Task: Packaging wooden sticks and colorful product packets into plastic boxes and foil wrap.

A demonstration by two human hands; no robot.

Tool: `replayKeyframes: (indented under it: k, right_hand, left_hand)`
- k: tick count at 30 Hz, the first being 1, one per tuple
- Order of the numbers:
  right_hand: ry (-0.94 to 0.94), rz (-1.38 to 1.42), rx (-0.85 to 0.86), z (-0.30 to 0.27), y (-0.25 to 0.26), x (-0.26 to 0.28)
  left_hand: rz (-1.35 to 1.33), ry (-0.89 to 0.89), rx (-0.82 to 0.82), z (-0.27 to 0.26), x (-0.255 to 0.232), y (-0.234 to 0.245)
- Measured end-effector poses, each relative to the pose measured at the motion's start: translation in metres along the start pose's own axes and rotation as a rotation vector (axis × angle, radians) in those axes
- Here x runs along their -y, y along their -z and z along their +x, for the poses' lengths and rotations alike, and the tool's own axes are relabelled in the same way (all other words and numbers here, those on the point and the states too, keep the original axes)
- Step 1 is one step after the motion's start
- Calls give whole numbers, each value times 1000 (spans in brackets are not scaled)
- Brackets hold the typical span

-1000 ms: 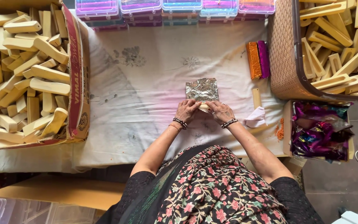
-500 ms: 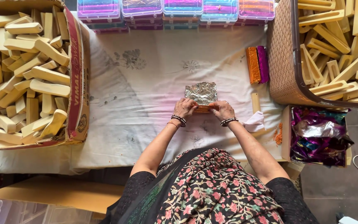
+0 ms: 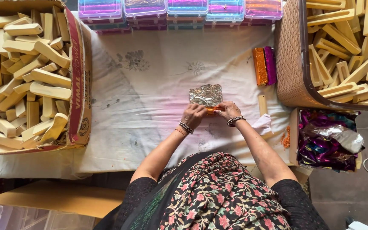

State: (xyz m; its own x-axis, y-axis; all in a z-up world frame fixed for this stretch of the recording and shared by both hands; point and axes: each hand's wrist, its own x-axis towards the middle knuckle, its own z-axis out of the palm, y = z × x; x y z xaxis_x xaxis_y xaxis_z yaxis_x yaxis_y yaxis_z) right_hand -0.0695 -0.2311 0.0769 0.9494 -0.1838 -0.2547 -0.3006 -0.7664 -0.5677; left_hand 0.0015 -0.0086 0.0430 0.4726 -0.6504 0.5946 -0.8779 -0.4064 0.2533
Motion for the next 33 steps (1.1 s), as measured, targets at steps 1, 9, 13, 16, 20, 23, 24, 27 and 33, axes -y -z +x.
replayKeyframes:
  k: [1, 9, 13, 16, 20, 23, 24, 27, 33]
  right_hand:
    - [0, 0, 0, 0, 1, 2]
    - [-89, 101, -109, 26, -17, -57]
    - [-330, 152, -310, 17, -4, -61]
    - [-49, -105, -687, -2, 1, -36]
    - [283, -283, -367, -17, -9, -6]
    - [415, -289, -319, -29, -1, 24]
    - [400, -285, -321, -30, -1, 27]
    - [393, -295, -276, -25, -3, 18]
    - [368, -292, -216, -16, -2, 15]
  left_hand:
    - [0, 0, 0, 0, -2, 3]
    - [-89, 113, 130, 2, -5, 2]
    - [-72, 124, 167, 3, -7, 5]
    - [-74, 143, 157, 6, -8, 7]
    - [-76, 154, 133, 4, -7, 4]
    - [-66, 162, 143, 4, -7, 6]
    - [-62, 164, 145, 4, -8, 7]
    - [-58, 156, 87, 7, -12, 14]
    - [18, 158, 151, -4, -5, -5]
